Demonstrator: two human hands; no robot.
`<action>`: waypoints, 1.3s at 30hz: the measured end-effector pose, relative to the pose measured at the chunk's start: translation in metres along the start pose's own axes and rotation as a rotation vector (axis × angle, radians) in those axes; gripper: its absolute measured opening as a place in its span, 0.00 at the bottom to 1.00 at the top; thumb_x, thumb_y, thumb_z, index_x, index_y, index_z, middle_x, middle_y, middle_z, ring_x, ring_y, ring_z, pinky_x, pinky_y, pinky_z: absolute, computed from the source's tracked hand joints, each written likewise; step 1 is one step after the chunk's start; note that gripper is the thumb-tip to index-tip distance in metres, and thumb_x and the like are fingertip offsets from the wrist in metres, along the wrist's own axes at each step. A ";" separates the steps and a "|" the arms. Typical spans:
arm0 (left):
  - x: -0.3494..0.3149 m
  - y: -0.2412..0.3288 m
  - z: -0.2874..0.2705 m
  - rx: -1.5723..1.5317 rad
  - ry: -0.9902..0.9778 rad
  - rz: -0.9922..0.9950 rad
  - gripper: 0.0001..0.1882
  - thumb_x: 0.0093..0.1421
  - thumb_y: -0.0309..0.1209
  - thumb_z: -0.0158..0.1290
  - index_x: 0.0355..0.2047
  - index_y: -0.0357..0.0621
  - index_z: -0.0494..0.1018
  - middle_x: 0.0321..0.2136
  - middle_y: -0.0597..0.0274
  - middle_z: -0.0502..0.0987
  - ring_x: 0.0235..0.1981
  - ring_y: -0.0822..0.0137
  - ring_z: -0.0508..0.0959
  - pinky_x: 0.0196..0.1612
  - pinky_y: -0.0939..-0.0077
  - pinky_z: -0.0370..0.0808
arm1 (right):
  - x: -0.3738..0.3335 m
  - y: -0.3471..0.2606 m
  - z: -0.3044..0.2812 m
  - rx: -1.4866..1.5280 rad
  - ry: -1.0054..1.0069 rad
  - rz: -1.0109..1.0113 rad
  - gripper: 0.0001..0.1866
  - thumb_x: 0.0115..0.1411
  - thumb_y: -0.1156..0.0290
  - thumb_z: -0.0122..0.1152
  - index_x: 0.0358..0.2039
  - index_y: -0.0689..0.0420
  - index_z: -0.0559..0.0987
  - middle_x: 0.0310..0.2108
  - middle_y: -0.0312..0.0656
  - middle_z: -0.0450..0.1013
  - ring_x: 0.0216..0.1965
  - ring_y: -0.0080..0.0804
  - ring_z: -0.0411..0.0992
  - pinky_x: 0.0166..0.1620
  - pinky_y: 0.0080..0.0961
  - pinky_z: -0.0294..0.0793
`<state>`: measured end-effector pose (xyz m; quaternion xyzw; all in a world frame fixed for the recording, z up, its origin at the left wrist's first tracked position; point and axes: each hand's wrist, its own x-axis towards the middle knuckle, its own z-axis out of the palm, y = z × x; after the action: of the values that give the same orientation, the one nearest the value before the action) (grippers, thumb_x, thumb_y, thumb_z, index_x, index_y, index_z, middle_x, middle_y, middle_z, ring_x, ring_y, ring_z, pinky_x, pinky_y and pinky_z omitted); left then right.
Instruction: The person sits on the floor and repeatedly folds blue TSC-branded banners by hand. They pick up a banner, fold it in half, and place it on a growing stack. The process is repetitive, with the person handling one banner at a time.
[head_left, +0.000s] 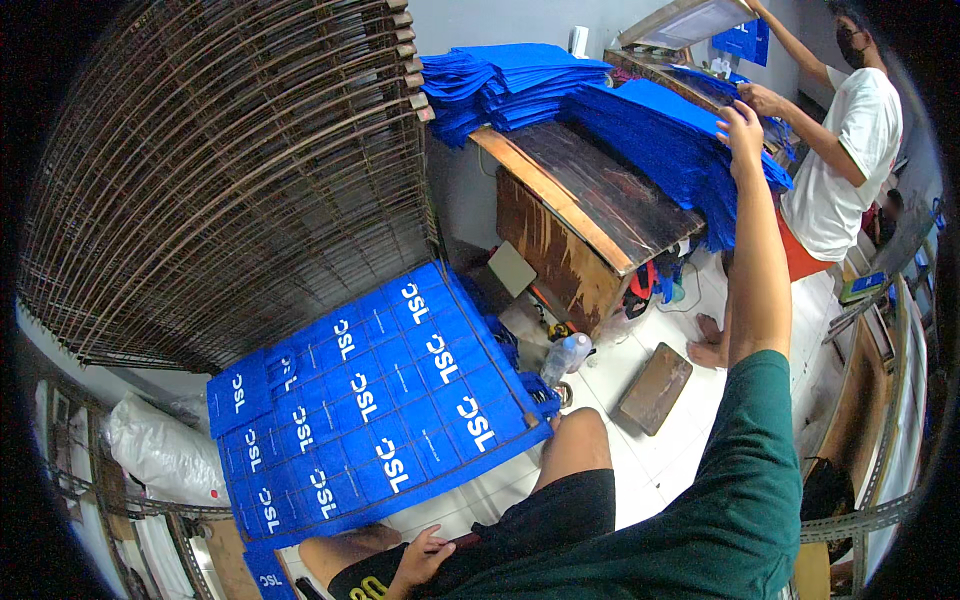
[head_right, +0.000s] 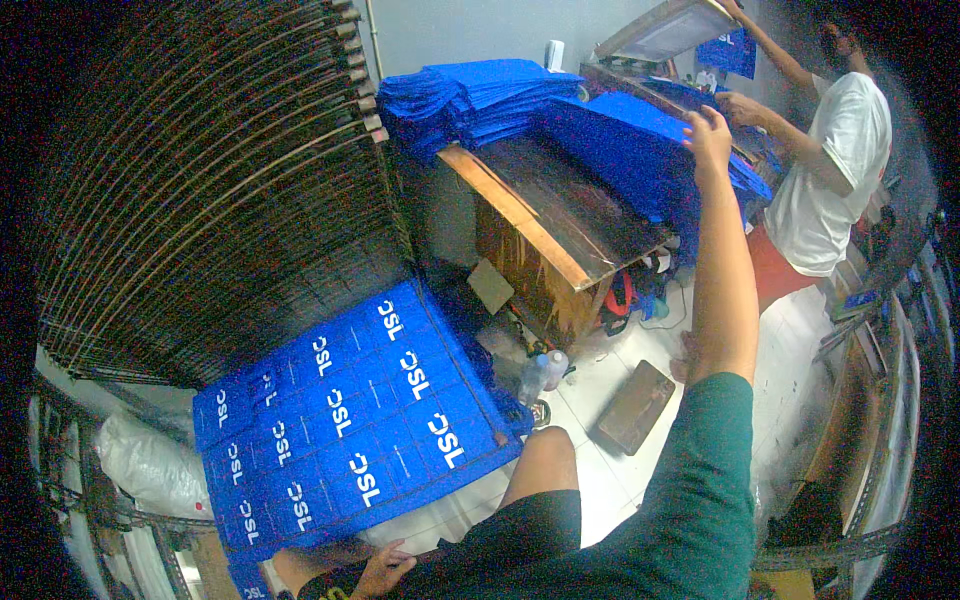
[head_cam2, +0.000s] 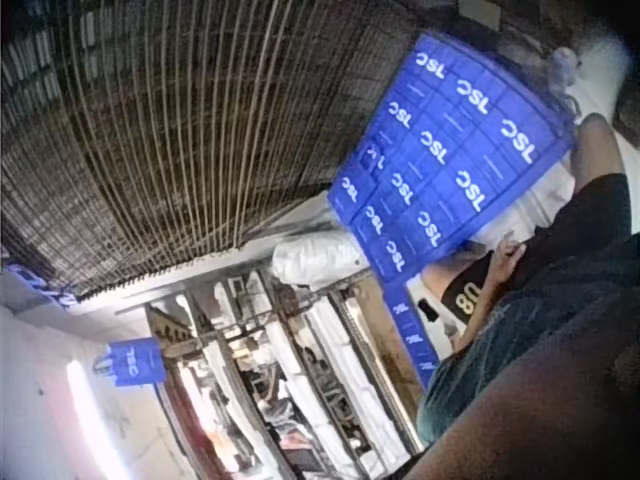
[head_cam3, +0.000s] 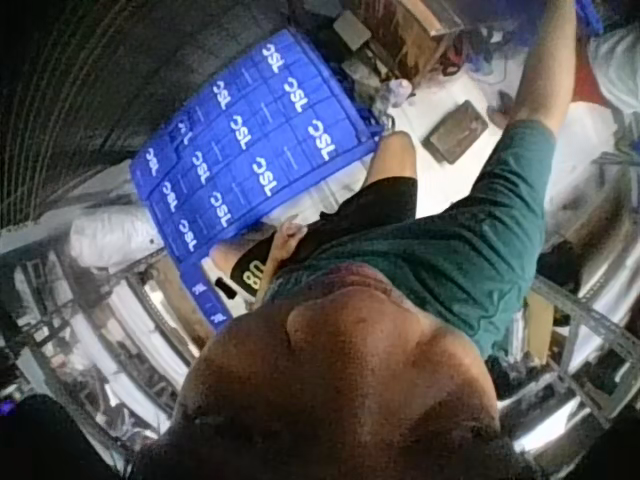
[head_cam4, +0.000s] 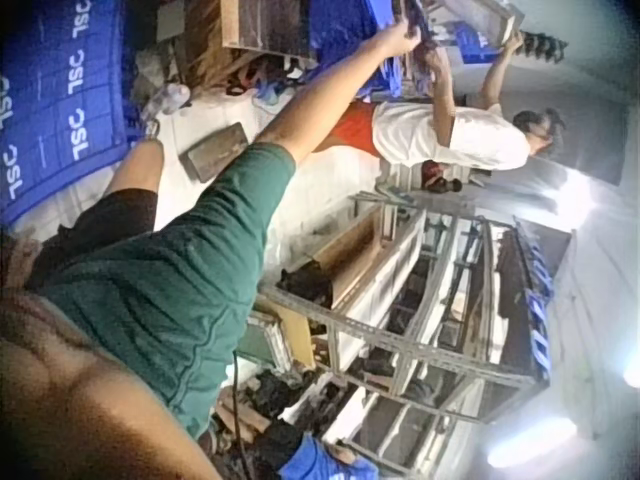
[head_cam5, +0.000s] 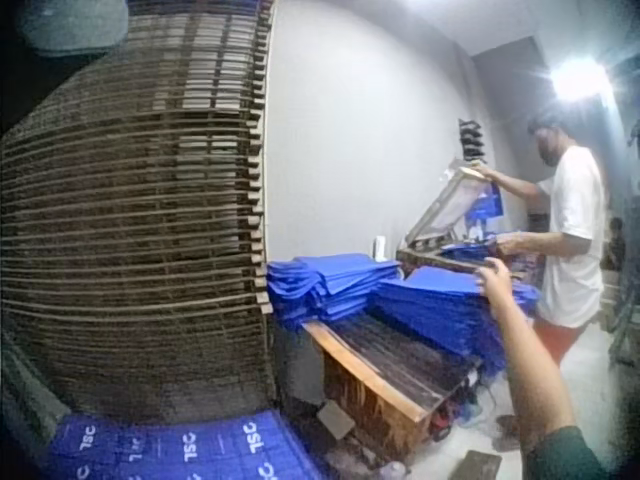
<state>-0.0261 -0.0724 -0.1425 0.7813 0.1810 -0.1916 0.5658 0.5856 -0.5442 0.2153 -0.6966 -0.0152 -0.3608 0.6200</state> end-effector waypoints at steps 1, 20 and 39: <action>0.006 -0.020 0.001 -0.034 0.012 0.004 0.30 0.51 0.37 0.58 0.51 0.38 0.61 0.35 0.54 0.75 0.36 0.67 0.76 0.37 0.75 0.73 | -0.002 -0.004 -0.003 0.176 0.007 0.124 0.27 0.50 0.60 0.58 0.50 0.56 0.66 0.41 0.49 0.69 0.37 0.40 0.70 0.39 0.31 0.71; 0.024 -0.021 -0.011 -0.483 0.136 -0.329 0.28 0.53 0.38 0.55 0.51 0.41 0.61 0.37 0.54 0.72 0.38 0.66 0.73 0.38 0.73 0.72 | 0.058 0.037 -0.068 0.907 -0.041 0.464 0.17 0.49 0.88 0.50 0.41 0.74 0.62 0.41 0.57 0.63 0.41 0.46 0.68 0.41 0.30 0.77; 0.026 0.122 -0.068 -1.752 -0.370 0.295 0.44 0.50 0.66 0.38 0.57 0.45 0.55 0.55 0.54 0.61 0.55 0.54 0.63 0.56 0.51 0.55 | -0.441 -0.107 0.044 0.356 -0.897 0.783 0.22 0.39 0.78 0.54 0.40 0.56 0.67 0.34 0.34 0.67 0.36 0.24 0.67 0.42 0.22 0.68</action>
<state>0.0639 -0.0416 -0.0365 0.0432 0.0660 -0.0334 0.9963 0.2306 -0.2927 0.0781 -0.6201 -0.0775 0.2293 0.7462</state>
